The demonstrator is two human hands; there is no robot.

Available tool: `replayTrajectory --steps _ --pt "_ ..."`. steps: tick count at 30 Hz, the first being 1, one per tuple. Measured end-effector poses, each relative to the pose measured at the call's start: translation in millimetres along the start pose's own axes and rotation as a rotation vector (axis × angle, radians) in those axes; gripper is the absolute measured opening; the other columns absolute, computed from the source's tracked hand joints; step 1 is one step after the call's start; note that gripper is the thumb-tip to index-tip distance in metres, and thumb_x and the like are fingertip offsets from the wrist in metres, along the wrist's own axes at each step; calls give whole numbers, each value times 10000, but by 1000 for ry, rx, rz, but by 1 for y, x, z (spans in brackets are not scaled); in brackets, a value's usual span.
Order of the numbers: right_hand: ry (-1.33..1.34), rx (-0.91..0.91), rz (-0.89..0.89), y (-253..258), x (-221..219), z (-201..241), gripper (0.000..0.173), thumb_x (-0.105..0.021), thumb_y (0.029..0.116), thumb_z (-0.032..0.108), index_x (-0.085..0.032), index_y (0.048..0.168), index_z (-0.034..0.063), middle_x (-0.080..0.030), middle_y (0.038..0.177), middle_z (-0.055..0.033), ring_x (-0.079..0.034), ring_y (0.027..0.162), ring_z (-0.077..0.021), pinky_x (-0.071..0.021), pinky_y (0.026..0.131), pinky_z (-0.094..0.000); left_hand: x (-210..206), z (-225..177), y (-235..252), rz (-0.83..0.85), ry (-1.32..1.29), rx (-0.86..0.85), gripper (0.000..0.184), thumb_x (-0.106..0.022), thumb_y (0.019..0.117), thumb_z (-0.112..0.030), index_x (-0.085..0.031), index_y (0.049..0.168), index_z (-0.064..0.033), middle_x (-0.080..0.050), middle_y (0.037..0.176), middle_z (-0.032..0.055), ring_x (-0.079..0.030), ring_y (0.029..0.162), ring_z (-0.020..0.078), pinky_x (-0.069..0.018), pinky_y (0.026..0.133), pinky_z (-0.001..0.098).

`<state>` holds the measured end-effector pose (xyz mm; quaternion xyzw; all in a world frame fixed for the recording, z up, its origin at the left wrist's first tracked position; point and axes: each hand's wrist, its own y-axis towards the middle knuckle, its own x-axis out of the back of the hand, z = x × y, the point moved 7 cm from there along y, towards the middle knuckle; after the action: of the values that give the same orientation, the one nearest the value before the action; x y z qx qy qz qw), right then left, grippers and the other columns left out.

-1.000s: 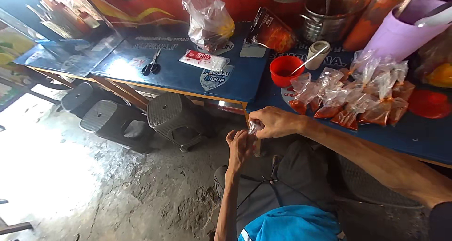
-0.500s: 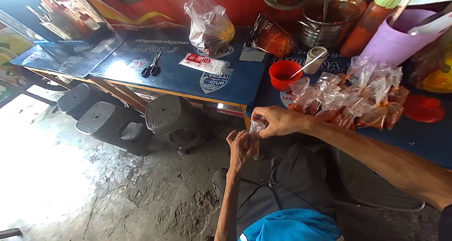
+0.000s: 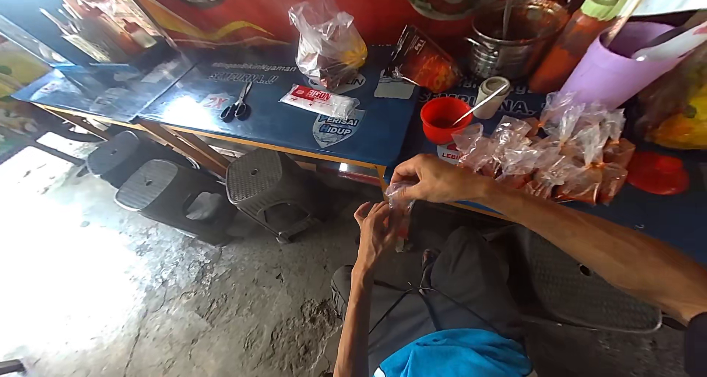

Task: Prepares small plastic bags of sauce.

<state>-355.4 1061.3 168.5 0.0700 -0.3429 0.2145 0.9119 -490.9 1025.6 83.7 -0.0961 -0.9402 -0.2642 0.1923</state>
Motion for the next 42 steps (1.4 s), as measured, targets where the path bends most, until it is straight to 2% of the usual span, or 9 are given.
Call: replayTrajectory --steps 4,8,11,15,22,28,36,39,42 --pt "-92 24 -89 -8 11 16 55 -797 884 170 -768 896 125 -687 838 -14 -646 779 -147 -529 705 -395 21 6 0 68 -209 65 499 -405 1063 -349 -643 1334 -4 -662 1336 92 -549 1314 159 -292 1196 491" --pt "-151 57 -140 -7 20 25 36 -792 867 169 -793 887 140 -699 840 -19 -659 796 -166 -530 714 -441 31 9 7 101 -363 70 529 -308 1105 -342 -613 1377 -6 -597 1432 92 -504 1364 143 -375 1165 375" --pt "-96 12 -72 0 18 26 50 -794 880 191 -793 897 144 -703 852 -7 -653 810 -152 -522 733 -432 22 4 12 208 -514 130 470 -346 1098 -274 -612 1328 37 -607 1377 60 -541 1289 61 -431 1119 297" --pt "-22 18 -58 6 20 31 39 -813 871 169 -797 888 138 -717 824 8 -651 759 -107 -528 703 -374 2 0 21 329 -734 209 364 -346 1074 -268 -663 1149 -105 -710 1062 -93 -650 1047 1 -525 986 290" --pt "-6 44 -105 7 42 29 31 -814 860 131 -793 853 111 -710 746 17 -621 673 -49 -505 646 -284 -23 -24 31 340 -914 61 380 -359 1103 -321 -666 928 -182 -677 914 -90 -641 991 57 -507 966 314" --pt "50 54 -153 0 58 44 35 -816 846 93 -789 826 98 -715 740 14 -627 666 -37 -508 630 -251 -18 -31 32 245 -822 39 377 -378 1104 -306 -652 886 -166 -660 898 -86 -623 948 37 -509 913 273" --pt "9 100 -221 -6 72 56 50 -823 838 119 -788 804 107 -700 721 17 -608 650 -31 -482 600 -244 -14 -39 34 228 -717 -17 382 -368 1112 -265 -648 902 -112 -665 964 -60 -615 986 33 -507 915 256" --pt "-49 123 -235 -9 67 56 48 -786 887 151 -794 857 115 -711 779 14 -629 700 -50 -508 654 -273 -15 -36 33 218 -641 -13 374 -364 1111 -246 -652 936 -83 -646 934 -62 -613 855 3 -535 774 209" --pt "-122 102 -203 -14 61 57 70 -728 946 155 -791 953 127 -728 851 7 -655 770 -74 -536 730 -310 -4 -29 32 153 -503 2 350 -438 1074 -214 -661 1185 32 -657 1184 65 -607 1121 92 -491 1021 337"
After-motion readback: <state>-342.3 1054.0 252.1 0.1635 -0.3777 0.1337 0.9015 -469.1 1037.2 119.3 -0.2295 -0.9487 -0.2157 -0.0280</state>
